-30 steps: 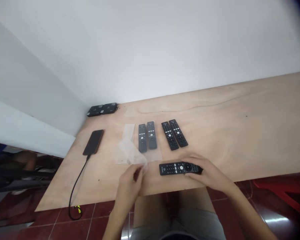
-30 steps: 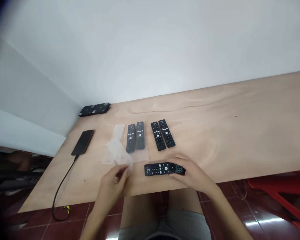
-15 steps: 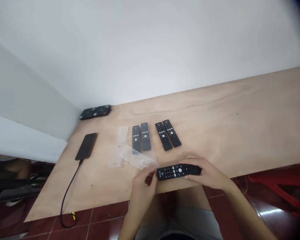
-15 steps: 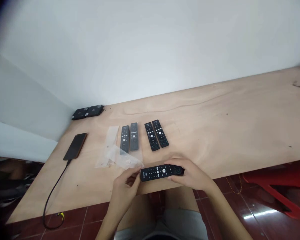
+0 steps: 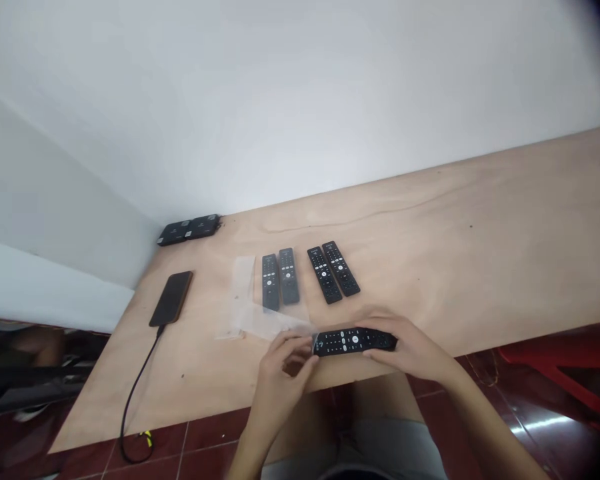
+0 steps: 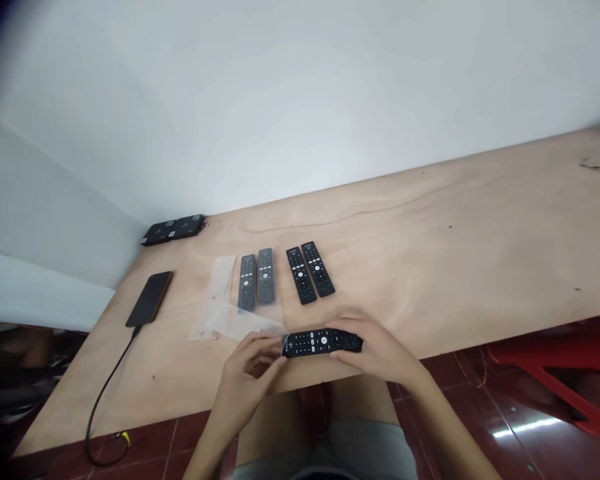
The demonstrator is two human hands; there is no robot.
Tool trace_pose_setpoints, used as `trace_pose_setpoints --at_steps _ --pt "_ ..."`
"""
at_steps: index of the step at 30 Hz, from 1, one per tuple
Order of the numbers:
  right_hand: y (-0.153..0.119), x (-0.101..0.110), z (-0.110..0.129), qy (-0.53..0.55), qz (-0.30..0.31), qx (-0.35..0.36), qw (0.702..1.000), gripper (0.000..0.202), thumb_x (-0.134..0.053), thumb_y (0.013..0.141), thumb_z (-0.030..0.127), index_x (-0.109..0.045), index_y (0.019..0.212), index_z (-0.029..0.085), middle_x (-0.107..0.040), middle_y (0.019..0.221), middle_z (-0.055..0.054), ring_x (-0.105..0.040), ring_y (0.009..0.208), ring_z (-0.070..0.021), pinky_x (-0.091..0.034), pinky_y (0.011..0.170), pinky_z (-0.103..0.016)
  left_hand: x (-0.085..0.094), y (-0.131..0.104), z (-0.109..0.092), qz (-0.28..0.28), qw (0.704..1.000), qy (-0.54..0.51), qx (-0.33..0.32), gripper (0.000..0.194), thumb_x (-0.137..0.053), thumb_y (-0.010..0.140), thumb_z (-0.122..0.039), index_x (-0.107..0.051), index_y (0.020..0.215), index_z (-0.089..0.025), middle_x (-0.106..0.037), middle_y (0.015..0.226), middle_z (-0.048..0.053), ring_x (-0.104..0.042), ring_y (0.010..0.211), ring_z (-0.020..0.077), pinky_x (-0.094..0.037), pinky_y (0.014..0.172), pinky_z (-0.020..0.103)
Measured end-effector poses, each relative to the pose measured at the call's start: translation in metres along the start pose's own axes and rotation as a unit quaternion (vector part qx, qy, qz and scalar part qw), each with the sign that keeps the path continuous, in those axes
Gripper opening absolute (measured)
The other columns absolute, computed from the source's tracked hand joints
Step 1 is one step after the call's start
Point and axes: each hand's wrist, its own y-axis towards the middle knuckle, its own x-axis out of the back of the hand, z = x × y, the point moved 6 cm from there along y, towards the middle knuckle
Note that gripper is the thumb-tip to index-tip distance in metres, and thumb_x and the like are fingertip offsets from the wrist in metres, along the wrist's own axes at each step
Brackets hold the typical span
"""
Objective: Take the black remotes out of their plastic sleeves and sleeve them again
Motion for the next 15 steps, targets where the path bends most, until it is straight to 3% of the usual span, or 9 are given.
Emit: trace_pose_setpoints --at_steps 4,8,15 --pt "0.001 -0.001 0.001 -0.007 -0.009 0.009 1.000 0.045 -0.082 0.099 0.044 -0.076 0.142 0.033 -0.075 0.143 -0.010 -0.068 0.134 -0.0372 -0.055 0.117 -0.057 0.005 0.003 -0.015 0.010 0.994 0.085 -0.068 0.018 -0.072 0.102 -0.027 -0.082 0.118 -0.026 -0.080 0.114 0.009 -0.079 0.098 0.0252 -0.070 0.088 0.044" --pt "0.002 0.000 0.006 0.003 -0.007 0.012 1.000 0.043 -0.080 0.101 0.044 -0.075 0.142 0.032 -0.075 0.141 -0.010 -0.068 0.132 -0.0352 -0.056 0.116 -0.055 0.007 0.004 -0.022 0.063 0.978 0.135 -0.143 0.026 -0.065 0.107 -0.021 -0.078 0.127 -0.029 -0.080 0.118 0.008 -0.077 0.112 0.0268 -0.064 0.104 0.051" --pt "0.003 0.000 0.008 0.000 0.001 0.022 1.000 0.045 -0.080 0.101 0.044 -0.074 0.144 0.033 -0.075 0.141 -0.010 -0.067 0.133 -0.0359 -0.055 0.116 -0.058 0.013 0.013 -0.013 0.062 0.958 0.187 -0.210 0.026 -0.077 0.102 -0.023 -0.075 0.128 -0.027 -0.076 0.127 0.012 -0.070 0.118 0.0299 -0.064 0.099 0.051"
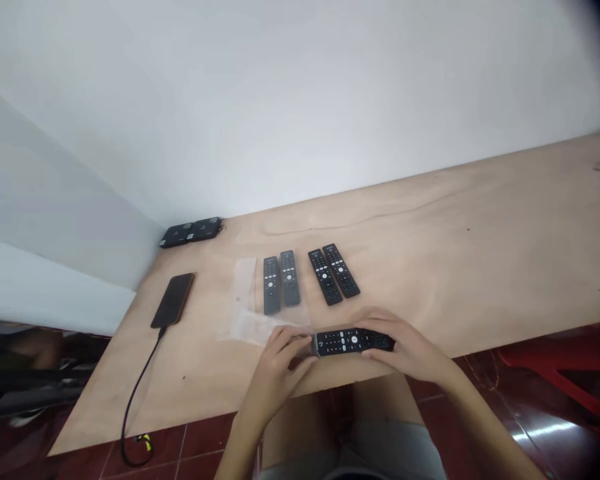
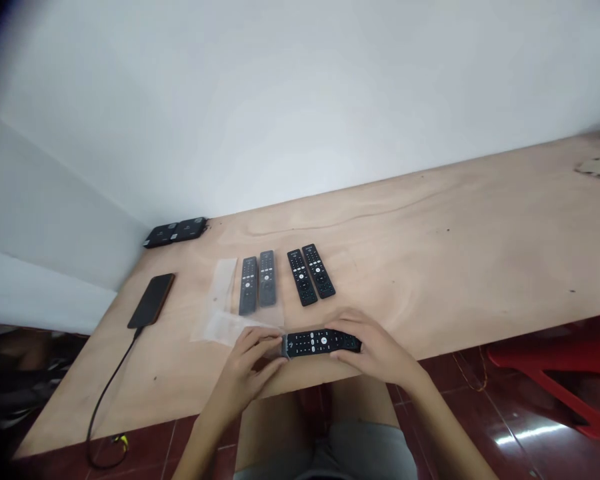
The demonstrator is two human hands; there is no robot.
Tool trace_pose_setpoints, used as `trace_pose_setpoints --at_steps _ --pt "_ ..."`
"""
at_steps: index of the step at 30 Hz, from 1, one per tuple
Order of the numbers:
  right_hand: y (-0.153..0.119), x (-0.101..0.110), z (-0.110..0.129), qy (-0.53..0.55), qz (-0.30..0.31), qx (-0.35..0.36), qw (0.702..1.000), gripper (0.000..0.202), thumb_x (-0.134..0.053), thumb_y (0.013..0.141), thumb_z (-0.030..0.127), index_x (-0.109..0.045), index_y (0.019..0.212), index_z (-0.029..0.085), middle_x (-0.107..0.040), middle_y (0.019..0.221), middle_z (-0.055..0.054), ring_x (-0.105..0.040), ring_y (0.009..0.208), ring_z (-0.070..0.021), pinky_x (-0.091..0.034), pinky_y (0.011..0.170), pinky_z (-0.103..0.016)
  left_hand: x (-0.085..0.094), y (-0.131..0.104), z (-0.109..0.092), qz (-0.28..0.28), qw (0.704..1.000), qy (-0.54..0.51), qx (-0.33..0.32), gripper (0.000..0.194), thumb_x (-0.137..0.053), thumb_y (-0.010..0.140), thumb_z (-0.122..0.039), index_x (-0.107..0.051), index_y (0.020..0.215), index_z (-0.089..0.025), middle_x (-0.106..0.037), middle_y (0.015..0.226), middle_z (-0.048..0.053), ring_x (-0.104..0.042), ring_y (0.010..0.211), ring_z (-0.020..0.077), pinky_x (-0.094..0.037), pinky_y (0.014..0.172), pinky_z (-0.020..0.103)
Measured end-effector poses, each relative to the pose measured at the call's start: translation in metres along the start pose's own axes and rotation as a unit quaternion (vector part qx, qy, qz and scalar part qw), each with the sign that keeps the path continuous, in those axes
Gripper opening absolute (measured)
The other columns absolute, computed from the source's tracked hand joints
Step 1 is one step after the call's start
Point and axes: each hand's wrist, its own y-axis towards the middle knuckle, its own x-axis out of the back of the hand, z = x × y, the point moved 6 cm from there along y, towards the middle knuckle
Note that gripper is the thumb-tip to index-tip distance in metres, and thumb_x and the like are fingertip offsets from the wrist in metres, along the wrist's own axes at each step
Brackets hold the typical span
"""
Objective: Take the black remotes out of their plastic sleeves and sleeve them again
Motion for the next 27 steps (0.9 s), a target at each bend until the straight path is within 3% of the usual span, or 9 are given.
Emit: trace_pose_setpoints --at_steps 6,13,19,23,27 --pt "0.000 -0.001 -0.001 -0.005 0.007 -0.003 1.000 0.045 -0.081 0.101 0.044 -0.073 0.144 0.035 -0.074 0.143 -0.009 -0.066 0.135 -0.0351 -0.053 0.119 -0.058 -0.005 0.002 -0.004 -0.020 0.999 0.010 -0.025 0.036 -0.081 0.099 -0.023 -0.074 0.133 -0.027 -0.078 0.131 0.012 -0.066 0.128 0.0332 -0.062 0.105 0.058" --pt "0.000 -0.004 -0.001 -0.031 0.015 -0.016 0.999 0.044 -0.079 0.102 0.044 -0.072 0.145 0.036 -0.074 0.144 -0.009 -0.067 0.135 -0.0361 -0.053 0.119 -0.058 -0.014 0.007 -0.010 -0.015 1.000 -0.018 -0.016 0.026 -0.076 0.103 -0.024 -0.076 0.129 -0.025 -0.075 0.131 0.014 -0.068 0.127 0.0320 -0.063 0.104 0.056" --pt "-0.002 -0.002 0.001 -0.018 0.008 -0.013 1.000 0.043 -0.079 0.102 0.044 -0.073 0.143 0.035 -0.074 0.144 -0.009 -0.067 0.135 -0.0361 -0.054 0.119 -0.057 -0.006 0.005 -0.007 0.058 0.998 -0.022 0.025 0.040 -0.079 0.100 -0.025 -0.074 0.139 -0.032 -0.064 0.147 0.013 -0.063 0.136 0.0324 -0.059 0.113 0.057" --pt "-0.002 -0.003 -0.001 0.000 0.015 -0.016 1.000 0.044 -0.079 0.102 0.044 -0.071 0.145 0.035 -0.072 0.147 -0.009 -0.064 0.139 -0.0350 -0.050 0.122 -0.057 0.001 0.004 -0.008 0.045 0.997 -0.066 0.020 0.044 -0.077 0.101 -0.021 -0.070 0.143 -0.031 -0.070 0.139 0.011 -0.065 0.132 0.0292 -0.060 0.111 0.051" --pt "-0.001 -0.006 0.001 0.003 0.033 -0.018 0.999 0.046 -0.080 0.102 0.046 -0.071 0.145 0.033 -0.071 0.147 -0.010 -0.063 0.140 -0.0348 -0.049 0.122 -0.057 -0.002 0.005 -0.012 0.040 0.996 -0.076 0.013 0.049 -0.078 0.101 -0.024 -0.066 0.148 -0.032 -0.071 0.140 0.011 -0.067 0.131 0.0291 -0.060 0.110 0.051"
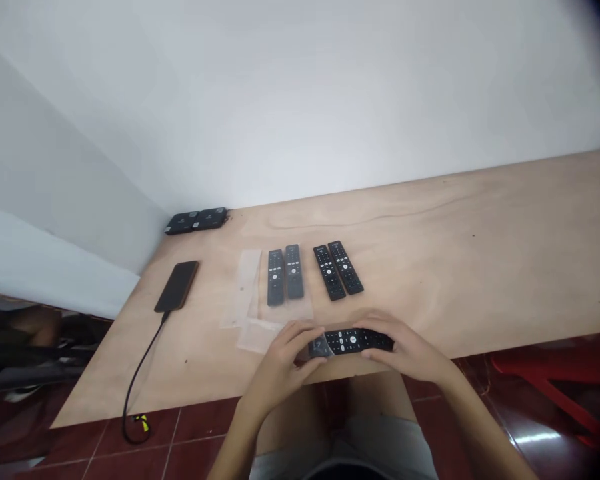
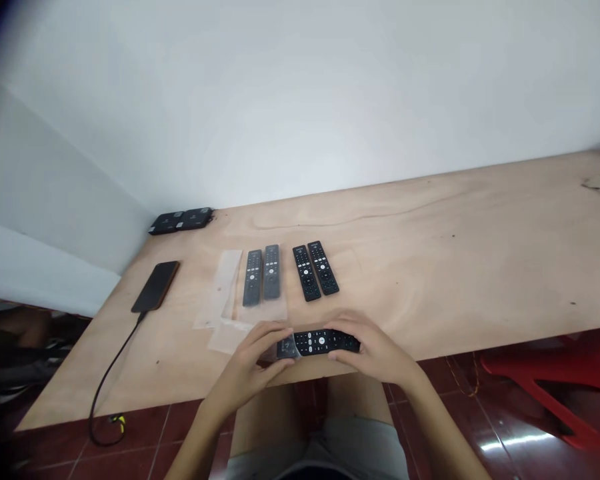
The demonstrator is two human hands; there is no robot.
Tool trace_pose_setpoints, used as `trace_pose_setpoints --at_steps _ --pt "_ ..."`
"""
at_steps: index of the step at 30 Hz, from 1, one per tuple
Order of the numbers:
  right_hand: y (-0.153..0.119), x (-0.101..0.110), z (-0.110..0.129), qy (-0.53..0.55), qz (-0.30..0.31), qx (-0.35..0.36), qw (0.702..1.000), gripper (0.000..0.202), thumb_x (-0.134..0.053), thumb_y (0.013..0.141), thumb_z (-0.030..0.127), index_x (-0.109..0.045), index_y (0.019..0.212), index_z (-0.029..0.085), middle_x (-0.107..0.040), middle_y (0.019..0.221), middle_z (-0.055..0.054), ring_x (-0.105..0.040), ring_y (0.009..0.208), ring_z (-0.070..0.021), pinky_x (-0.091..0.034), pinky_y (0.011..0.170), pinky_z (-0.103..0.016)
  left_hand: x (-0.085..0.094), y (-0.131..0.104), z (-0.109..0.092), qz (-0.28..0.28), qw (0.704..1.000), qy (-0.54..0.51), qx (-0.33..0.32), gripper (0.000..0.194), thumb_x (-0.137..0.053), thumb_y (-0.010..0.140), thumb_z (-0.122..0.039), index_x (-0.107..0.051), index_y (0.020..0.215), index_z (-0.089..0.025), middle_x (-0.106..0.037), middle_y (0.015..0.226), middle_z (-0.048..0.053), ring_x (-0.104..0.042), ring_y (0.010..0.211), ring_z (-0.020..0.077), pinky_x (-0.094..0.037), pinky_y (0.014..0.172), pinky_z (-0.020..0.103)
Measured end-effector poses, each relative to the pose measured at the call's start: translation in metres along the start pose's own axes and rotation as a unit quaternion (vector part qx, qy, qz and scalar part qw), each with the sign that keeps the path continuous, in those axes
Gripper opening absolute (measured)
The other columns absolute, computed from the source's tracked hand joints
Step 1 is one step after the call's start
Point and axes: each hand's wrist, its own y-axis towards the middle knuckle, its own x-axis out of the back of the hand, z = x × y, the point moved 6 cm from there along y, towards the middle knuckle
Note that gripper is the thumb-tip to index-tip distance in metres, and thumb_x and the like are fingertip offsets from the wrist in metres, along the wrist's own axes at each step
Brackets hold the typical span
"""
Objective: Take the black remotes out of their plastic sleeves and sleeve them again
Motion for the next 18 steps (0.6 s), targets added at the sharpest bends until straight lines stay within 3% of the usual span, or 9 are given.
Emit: trace_pose_setpoints --at_steps 5,9,12,15,18 --pt "0.008 -0.010 0.010 -0.006 0.038 0.003 0.999 0.047 -0.079 0.102 0.047 -0.070 0.147 0.035 -0.072 0.147 -0.008 -0.063 0.139 -0.0342 -0.049 0.122 -0.056 -0.016 0.005 -0.007 0.027 0.999 0.020 -0.015 0.053 -0.082 0.098 -0.026 -0.064 0.148 -0.031 -0.073 0.140 0.010 -0.067 0.130 0.0299 -0.057 0.113 0.053" --pt "0.017 -0.021 0.019 -0.029 0.036 0.019 0.999 0.046 -0.079 0.103 0.044 -0.069 0.147 0.032 -0.072 0.146 -0.010 -0.062 0.138 -0.0354 -0.049 0.121 -0.057 -0.029 0.013 -0.010 0.045 0.998 0.032 -0.013 0.055 -0.081 0.100 -0.024 -0.061 0.151 -0.031 -0.072 0.143 0.009 -0.066 0.131 0.0297 -0.056 0.113 0.051" --pt "0.017 -0.026 0.017 -0.062 0.026 0.007 0.998 0.047 -0.078 0.103 0.039 -0.067 0.149 0.034 -0.070 0.146 -0.009 -0.060 0.140 -0.0343 -0.050 0.121 -0.055 -0.029 0.015 -0.009 0.054 0.997 0.046 0.007 0.063 -0.084 0.097 -0.025 -0.058 0.154 -0.033 -0.068 0.147 0.009 -0.064 0.133 0.0304 -0.056 0.113 0.051" --pt "0.008 -0.021 0.006 -0.107 -0.020 -0.019 0.994 0.059 -0.081 0.100 0.042 -0.062 0.155 0.036 -0.064 0.152 -0.010 -0.056 0.146 -0.0357 -0.051 0.122 -0.056 -0.021 0.012 -0.006 0.061 0.995 0.071 0.029 0.072 -0.090 0.090 -0.027 -0.057 0.154 -0.033 -0.066 0.148 0.009 -0.063 0.133 0.0330 -0.056 0.114 0.055" --pt "-0.008 -0.007 -0.009 -0.116 -0.098 -0.044 0.987 0.056 -0.076 0.103 0.045 -0.062 0.156 0.032 -0.063 0.154 -0.012 -0.059 0.144 -0.0359 -0.052 0.122 -0.057 -0.013 0.005 -0.002 0.063 0.993 0.086 0.041 0.065 -0.086 0.093 -0.022 -0.059 0.151 -0.034 -0.070 0.142 0.008 -0.065 0.131 0.0328 -0.056 0.114 0.057"
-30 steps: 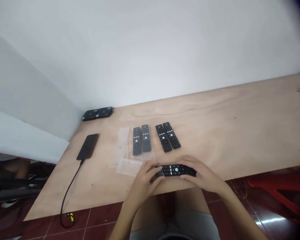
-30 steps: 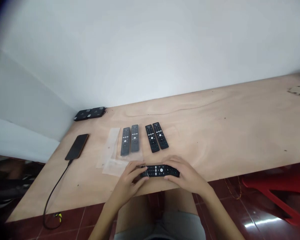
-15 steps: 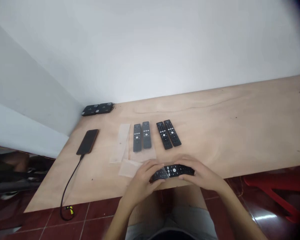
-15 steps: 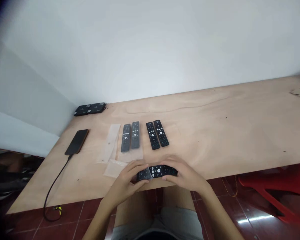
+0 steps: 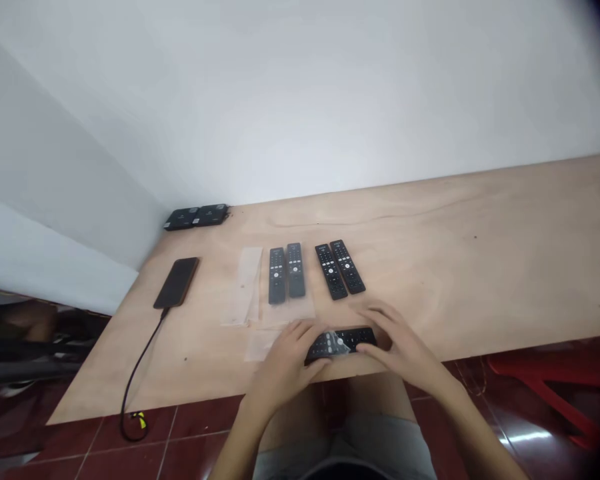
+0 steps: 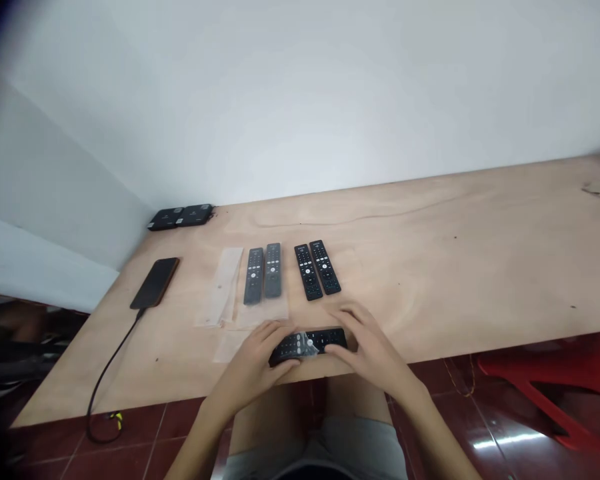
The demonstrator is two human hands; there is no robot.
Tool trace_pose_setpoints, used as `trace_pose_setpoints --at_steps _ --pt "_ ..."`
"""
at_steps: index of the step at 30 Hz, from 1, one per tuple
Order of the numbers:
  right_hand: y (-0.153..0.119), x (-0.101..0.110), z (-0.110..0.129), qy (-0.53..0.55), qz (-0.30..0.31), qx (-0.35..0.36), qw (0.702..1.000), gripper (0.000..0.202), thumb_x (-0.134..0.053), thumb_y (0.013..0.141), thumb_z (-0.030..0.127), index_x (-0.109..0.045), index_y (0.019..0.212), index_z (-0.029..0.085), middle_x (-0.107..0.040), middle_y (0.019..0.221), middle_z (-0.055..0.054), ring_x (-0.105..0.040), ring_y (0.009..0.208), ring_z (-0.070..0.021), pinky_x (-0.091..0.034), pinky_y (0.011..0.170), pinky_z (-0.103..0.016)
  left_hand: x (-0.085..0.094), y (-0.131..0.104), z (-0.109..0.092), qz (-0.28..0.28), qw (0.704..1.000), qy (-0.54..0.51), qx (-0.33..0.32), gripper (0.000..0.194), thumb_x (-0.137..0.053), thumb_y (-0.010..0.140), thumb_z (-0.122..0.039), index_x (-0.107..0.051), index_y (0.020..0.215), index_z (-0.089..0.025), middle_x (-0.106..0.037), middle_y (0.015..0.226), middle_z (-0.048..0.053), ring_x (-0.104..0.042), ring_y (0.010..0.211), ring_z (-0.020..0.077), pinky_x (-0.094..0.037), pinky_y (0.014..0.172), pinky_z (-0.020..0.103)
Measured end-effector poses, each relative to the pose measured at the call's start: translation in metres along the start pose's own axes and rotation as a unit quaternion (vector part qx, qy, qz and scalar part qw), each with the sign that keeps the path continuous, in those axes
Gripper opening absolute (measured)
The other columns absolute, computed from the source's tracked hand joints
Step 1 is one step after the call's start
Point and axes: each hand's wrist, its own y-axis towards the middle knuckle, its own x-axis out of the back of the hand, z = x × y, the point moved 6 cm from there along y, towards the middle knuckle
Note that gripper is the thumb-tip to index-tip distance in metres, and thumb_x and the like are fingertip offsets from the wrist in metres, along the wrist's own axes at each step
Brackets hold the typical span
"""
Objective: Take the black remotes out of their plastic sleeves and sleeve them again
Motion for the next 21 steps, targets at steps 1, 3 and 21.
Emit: trace_pose_setpoints --at_steps 1,3,21 --pt "-0.004 0.004 -0.005 0.007 -0.021 -0.015 1.000 0.051 -0.071 0.106 0.044 -0.062 0.155 0.031 -0.066 0.151 -0.013 -0.063 0.141 -0.0352 -0.053 0.121 -0.057 0.001 -0.002 0.001 0.001 1.000 0.001 0.002 0.063 -0.084 0.095 -0.021 -0.059 0.151 -0.034 -0.070 0.142 0.008 -0.065 0.132 0.0326 -0.055 0.114 0.057" --pt "-0.010 0.007 -0.011 0.027 -0.045 -0.042 0.998 0.046 -0.061 0.111 0.042 -0.063 0.155 0.029 -0.071 0.146 -0.013 -0.068 0.134 -0.0339 -0.055 0.119 -0.057 0.001 -0.004 0.003 0.001 1.000 0.000 0.002 0.061 -0.082 0.096 -0.020 -0.058 0.151 -0.034 -0.070 0.143 0.008 -0.064 0.133 0.0323 -0.055 0.116 0.056" --pt "-0.001 -0.039 0.005 0.253 -0.107 -0.124 0.953 0.040 -0.068 0.105 0.039 -0.072 0.143 0.026 -0.078 0.126 -0.012 -0.077 0.114 -0.0290 -0.065 0.102 -0.045 -0.017 0.024 -0.025 -0.012 1.000 0.004 -0.011 0.058 -0.081 0.096 -0.018 -0.058 0.146 -0.031 -0.070 0.137 0.008 -0.068 0.126 0.0318 -0.059 0.105 0.050"
